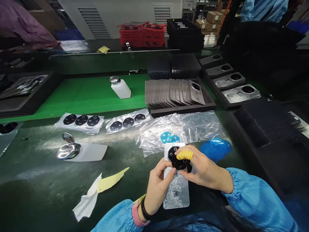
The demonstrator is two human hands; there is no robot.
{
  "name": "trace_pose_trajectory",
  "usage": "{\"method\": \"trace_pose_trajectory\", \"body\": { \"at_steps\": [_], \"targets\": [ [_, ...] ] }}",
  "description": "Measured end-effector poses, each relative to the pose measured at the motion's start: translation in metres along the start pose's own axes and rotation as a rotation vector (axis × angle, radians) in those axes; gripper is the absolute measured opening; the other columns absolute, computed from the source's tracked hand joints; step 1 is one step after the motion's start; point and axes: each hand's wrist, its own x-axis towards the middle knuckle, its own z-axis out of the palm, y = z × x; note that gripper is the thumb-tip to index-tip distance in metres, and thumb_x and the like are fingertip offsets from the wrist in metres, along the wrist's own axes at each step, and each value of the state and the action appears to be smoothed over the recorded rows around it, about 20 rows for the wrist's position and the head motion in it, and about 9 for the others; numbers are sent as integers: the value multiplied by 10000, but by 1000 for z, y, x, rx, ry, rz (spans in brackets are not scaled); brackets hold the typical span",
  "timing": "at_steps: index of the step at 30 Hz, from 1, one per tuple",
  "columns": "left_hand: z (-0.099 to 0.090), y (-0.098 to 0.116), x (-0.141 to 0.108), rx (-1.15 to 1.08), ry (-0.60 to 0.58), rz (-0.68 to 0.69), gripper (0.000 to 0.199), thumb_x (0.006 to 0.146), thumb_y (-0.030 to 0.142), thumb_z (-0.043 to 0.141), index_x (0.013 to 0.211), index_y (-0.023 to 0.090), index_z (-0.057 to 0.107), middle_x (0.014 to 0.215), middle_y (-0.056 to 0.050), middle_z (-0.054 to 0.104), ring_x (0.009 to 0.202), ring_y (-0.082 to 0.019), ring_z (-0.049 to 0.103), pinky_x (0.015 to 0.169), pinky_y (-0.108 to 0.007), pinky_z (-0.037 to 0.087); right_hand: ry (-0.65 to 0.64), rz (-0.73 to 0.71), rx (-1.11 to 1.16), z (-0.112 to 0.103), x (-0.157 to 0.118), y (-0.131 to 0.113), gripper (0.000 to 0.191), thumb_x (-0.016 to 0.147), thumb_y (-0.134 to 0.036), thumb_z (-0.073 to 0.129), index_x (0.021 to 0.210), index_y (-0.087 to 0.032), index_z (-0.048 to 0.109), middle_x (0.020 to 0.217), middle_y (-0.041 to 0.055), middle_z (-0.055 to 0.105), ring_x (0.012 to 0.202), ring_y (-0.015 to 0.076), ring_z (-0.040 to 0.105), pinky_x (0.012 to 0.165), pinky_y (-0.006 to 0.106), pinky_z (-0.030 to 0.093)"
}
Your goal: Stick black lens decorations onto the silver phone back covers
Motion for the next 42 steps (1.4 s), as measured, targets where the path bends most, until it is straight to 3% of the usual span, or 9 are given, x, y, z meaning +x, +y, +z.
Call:
{"method": "trace_pose_trajectory", "body": {
  "at_steps": [2, 6, 11, 21, 28, 32, 36, 42],
  "targets": [
    [0, 2, 0, 4, 2, -14, 218, 714, 405, 721, 652, 201, 676, 725, -21, 666, 724, -198, 606, 695, -283, 468, 37, 98, 47, -5, 1, -1, 226, 891, -205, 592, 1104, -201, 517, 1008, 94, 668, 989, 226, 637, 856, 367, 551],
    [1, 2, -2, 29, -27, -19, 197, 724, 387, 708, 661, 201, 688, 764, -36, 687, 752, -208, 621, 712, -286, 466, 122, 460, 207, -14, 1, 0, 47, 872, -263, 616, 899, -225, 610, 861, 33, 705, 810, 195, 678, 754, 320, 567],
    [2, 1, -4, 51, -50, 11, 158, 752, 337, 682, 673, 201, 683, 784, -37, 680, 767, -202, 623, 710, -277, 464, 99, 665, 455, -20, 4, 1, 209, 792, -388, 690, 712, -214, 608, 729, 17, 691, 707, 183, 672, 675, 303, 558],
    [1, -1, -4, 83, -79, 29, 143, 771, 323, 666, 700, 200, 684, 823, -44, 686, 796, -207, 634, 742, -284, 481, 61, 737, 524, -21, 4, 0, 120, 709, -258, 702, 692, -213, 592, 738, 20, 716, 702, 176, 681, 685, 301, 569],
    [-1, -7, -8, 109, -69, 10, 111, 767, 297, 667, 822, 202, 684, 821, -32, 676, 787, -194, 623, 711, -267, 487, 81, 795, 610, -23, 4, 6, 254, 684, -365, 760, 651, -210, 562, 744, 27, 706, 727, 186, 691, 721, 329, 591],
    [0, -13, -12, 99, -51, 14, 307, 774, 263, 668, 1078, 226, 658, 1005, -32, 721, 915, -198, 667, 806, -267, 528, 183, 845, 634, -21, 6, 9, 364, 624, -464, 807, 642, -211, 545, 736, 28, 700, 731, 193, 696, 736, 340, 598],
    [1, -15, -13, 61, -74, 29, 496, 806, 274, 663, 1289, 214, 569, 1294, -66, 645, 1181, -242, 609, 979, -313, 508, 179, 843, 628, -15, 7, 7, 403, 621, -533, 796, 644, -209, 557, 744, 37, 702, 755, 201, 698, 752, 345, 598],
    [1, -15, -13, 57, -98, 31, 558, 826, 295, 654, 1360, 203, 518, 1380, -71, 582, 1259, -258, 554, 1031, -324, 485, 142, 816, 631, -12, 6, 5, 404, 642, -552, 776, 653, -204, 570, 732, 35, 692, 750, 201, 694, 757, 348, 596]
  ]
}}
